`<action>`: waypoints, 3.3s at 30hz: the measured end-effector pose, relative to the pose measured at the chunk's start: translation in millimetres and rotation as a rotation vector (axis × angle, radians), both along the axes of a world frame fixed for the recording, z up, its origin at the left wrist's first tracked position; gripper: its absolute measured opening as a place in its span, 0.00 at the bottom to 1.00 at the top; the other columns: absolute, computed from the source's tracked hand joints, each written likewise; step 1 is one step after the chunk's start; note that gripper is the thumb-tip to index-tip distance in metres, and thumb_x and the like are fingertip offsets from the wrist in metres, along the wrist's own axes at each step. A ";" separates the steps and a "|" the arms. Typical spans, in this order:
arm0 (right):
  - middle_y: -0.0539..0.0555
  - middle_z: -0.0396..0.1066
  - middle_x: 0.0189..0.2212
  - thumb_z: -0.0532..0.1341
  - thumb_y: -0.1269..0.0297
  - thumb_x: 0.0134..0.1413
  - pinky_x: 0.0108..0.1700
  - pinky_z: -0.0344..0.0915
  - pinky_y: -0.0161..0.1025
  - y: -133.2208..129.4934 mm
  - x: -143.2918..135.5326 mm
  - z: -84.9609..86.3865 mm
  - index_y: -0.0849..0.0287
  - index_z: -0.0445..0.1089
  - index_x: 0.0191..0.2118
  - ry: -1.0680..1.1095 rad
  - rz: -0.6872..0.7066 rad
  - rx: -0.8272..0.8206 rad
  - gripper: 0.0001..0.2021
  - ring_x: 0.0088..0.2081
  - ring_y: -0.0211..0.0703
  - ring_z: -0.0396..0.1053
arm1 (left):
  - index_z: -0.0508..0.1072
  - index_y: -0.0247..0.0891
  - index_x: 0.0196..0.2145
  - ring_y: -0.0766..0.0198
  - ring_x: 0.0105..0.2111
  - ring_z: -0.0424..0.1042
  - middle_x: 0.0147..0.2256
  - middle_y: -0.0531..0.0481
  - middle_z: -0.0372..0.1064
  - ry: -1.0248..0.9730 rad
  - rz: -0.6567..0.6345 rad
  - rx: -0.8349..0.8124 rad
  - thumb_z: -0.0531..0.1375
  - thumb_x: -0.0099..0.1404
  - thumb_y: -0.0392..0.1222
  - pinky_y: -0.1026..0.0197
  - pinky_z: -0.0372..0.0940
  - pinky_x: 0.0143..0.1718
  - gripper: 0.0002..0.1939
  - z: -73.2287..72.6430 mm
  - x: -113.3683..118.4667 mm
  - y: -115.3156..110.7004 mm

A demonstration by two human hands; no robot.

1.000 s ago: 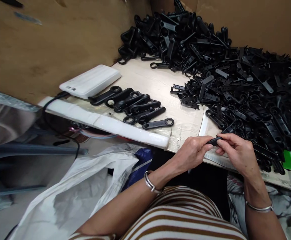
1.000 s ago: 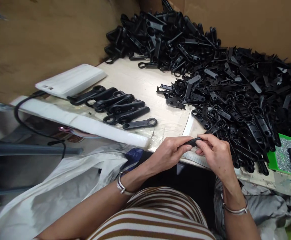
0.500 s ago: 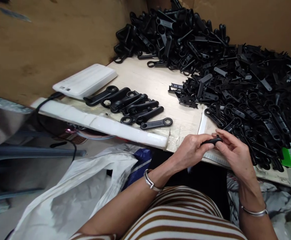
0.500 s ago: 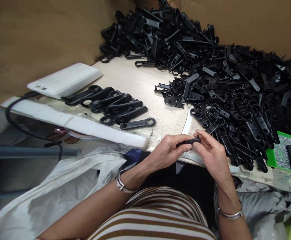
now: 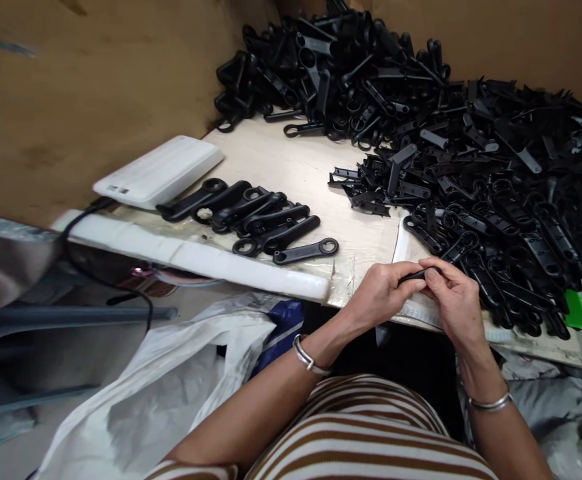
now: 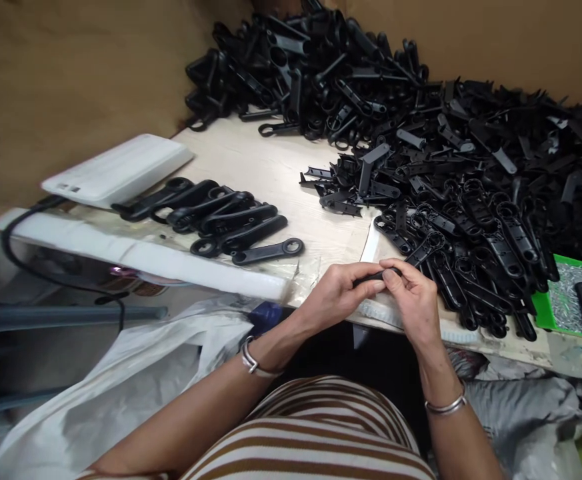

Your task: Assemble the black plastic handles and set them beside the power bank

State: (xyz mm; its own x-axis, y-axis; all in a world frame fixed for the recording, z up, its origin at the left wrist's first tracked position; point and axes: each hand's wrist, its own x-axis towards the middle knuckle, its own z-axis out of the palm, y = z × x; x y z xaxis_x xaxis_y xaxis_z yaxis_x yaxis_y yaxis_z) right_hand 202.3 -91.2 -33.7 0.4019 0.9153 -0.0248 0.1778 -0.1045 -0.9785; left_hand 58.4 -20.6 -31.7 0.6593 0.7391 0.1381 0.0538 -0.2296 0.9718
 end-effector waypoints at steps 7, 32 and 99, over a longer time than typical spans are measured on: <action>0.51 0.75 0.23 0.65 0.56 0.52 0.34 0.74 0.42 -5.7 -21.2 10.9 0.58 0.76 0.41 -0.053 -0.202 0.044 0.13 0.25 0.42 0.73 | 0.74 0.35 0.43 0.64 0.36 0.74 0.35 0.49 0.76 -0.267 0.327 -0.172 0.71 0.49 0.38 0.64 0.69 0.41 0.22 13.8 -14.6 0.0; 0.51 0.77 0.36 0.68 0.59 0.48 0.39 0.73 0.39 3.3 -12.5 15.6 0.55 0.69 0.38 -0.120 0.064 -0.006 0.13 0.36 0.43 0.75 | 0.73 0.34 0.36 0.67 0.30 0.70 0.35 0.50 0.72 -0.001 -0.140 0.029 0.55 0.63 0.33 0.67 0.64 0.33 0.07 -2.0 -3.2 1.7; 0.53 0.76 0.43 0.61 0.66 0.58 0.48 0.71 0.42 -70.2 41.6 59.3 0.53 0.73 0.49 -0.813 -0.435 0.230 0.13 0.42 0.43 0.74 | 0.66 0.42 0.59 0.53 0.60 0.63 0.58 0.45 0.66 -0.030 -0.073 0.239 0.52 0.71 0.47 0.48 0.61 0.61 0.21 21.4 11.6 -20.6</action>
